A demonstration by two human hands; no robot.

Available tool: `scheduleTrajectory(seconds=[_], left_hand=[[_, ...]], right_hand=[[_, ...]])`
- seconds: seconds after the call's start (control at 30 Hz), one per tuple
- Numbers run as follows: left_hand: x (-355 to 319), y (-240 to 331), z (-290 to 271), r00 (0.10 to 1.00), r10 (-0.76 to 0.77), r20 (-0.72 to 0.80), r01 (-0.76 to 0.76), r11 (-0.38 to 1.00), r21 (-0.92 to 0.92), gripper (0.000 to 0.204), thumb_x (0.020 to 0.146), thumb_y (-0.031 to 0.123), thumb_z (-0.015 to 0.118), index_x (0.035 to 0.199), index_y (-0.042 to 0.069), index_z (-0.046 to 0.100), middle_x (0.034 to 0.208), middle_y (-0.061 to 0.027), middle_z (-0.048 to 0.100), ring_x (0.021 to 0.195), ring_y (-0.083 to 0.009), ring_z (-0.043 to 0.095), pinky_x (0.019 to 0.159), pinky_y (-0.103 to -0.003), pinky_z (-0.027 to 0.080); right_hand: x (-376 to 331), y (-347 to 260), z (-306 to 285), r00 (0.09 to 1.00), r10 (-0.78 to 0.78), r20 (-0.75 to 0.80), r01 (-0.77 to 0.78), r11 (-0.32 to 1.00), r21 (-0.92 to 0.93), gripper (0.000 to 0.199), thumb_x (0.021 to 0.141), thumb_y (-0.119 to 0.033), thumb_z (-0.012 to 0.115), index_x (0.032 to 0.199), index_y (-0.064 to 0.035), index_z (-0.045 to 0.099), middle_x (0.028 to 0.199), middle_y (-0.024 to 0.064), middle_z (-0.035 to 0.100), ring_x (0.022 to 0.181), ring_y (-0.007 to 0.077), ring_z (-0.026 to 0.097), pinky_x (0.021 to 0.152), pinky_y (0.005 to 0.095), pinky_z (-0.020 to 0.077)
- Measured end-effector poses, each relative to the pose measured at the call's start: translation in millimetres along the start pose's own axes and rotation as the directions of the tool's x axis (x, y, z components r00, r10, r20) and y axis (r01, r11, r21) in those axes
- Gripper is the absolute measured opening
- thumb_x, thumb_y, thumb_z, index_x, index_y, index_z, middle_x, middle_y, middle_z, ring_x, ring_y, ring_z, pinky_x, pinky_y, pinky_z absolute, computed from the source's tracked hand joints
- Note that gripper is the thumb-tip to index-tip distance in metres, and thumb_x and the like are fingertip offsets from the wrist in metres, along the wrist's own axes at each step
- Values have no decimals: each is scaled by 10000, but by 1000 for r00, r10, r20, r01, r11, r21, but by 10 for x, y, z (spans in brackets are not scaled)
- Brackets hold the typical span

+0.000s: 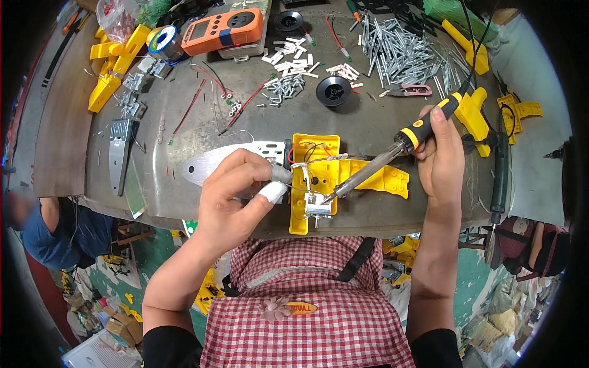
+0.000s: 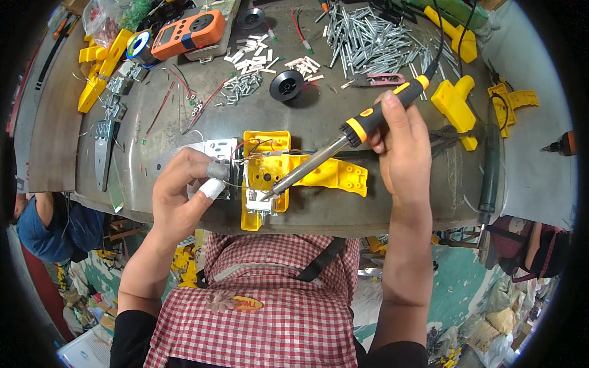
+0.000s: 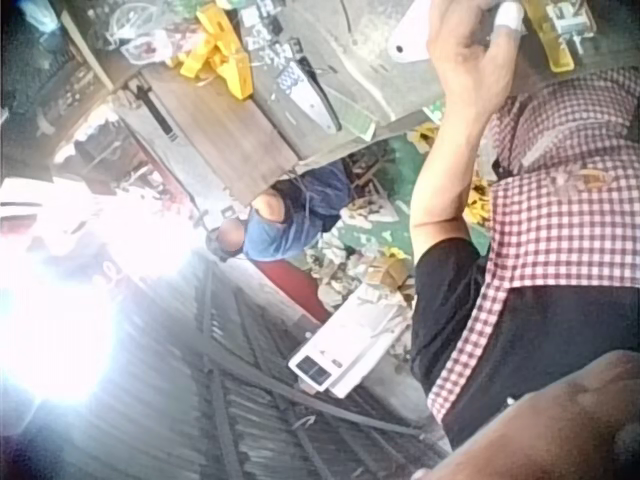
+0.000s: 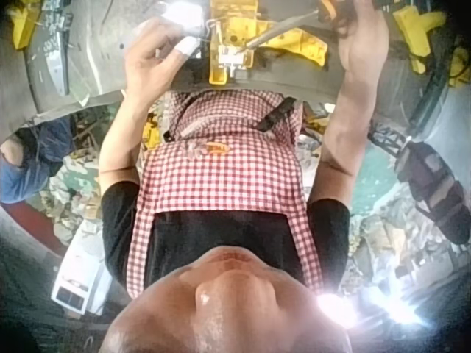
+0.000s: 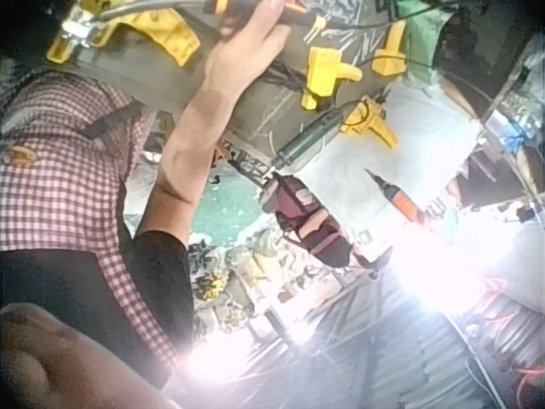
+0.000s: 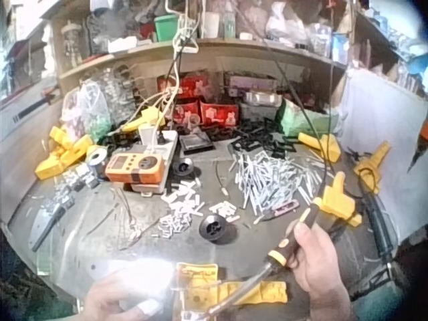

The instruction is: Assembling and soldering components into a yellow plastic tool housing.

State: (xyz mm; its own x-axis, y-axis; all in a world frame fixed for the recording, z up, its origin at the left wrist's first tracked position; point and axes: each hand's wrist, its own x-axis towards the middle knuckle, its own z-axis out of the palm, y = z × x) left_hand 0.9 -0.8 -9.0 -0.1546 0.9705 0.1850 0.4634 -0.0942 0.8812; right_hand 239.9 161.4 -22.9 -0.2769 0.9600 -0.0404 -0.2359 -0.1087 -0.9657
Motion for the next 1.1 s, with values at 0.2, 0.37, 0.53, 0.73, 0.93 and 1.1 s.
scheduleTrajectory(seconds=[0.2,0.37,0.53,0.73,0.93,1.1], left_hand=[[-23,-50,4,1000,27,4,-27,999,-36,134,721,-9,633,854,-13,609,838,-66,552,746,-147,530,634,-255,430],[-29,-60,34,1000,10,16,-10,999,-35,146,718,-9,630,863,-1,625,848,-73,567,761,-163,550,647,-258,442],[-47,-47,43,1000,-10,18,10,1000,-8,171,701,8,647,872,9,642,853,-78,575,762,-186,562,656,-282,456],[7,-85,-140,969,224,-105,-146,862,486,191,701,59,687,883,20,640,812,-66,570,688,-177,540,601,-273,423],[110,498,77,923,-297,246,382,793,-475,405,893,39,491,1291,-33,460,943,-52,617,669,-50,507,572,-192,409],[349,495,145,862,-396,316,505,711,-490,361,909,45,442,1254,-51,486,980,-82,651,496,-16,423,425,-160,329]], right_hand=[[-5,-45,27,1000,-7,-8,6,999,-46,253,965,-283,486,950,-32,518,698,21,523,526,48,429,459,189,321],[-14,-67,42,1000,-24,-7,23,995,-94,255,963,-288,494,918,-39,514,689,27,532,498,46,424,430,189,312],[-8,-74,20,1000,-11,28,14,993,-114,270,962,-298,499,876,-42,508,644,24,522,481,42,419,415,189,304],[-30,-109,65,999,-34,-33,29,987,-158,279,959,-307,505,852,-49,500,632,20,519,475,41,411,409,190,297],[-30,-101,80,999,-20,-27,17,993,-121,287,940,-300,548,843,-32,513,617,6,529,473,34,419,416,170,324],[-35,-91,43,1000,-19,15,21,988,-153,265,957,-300,510,860,-54,486,649,17,511,499,42,416,424,187,301]])
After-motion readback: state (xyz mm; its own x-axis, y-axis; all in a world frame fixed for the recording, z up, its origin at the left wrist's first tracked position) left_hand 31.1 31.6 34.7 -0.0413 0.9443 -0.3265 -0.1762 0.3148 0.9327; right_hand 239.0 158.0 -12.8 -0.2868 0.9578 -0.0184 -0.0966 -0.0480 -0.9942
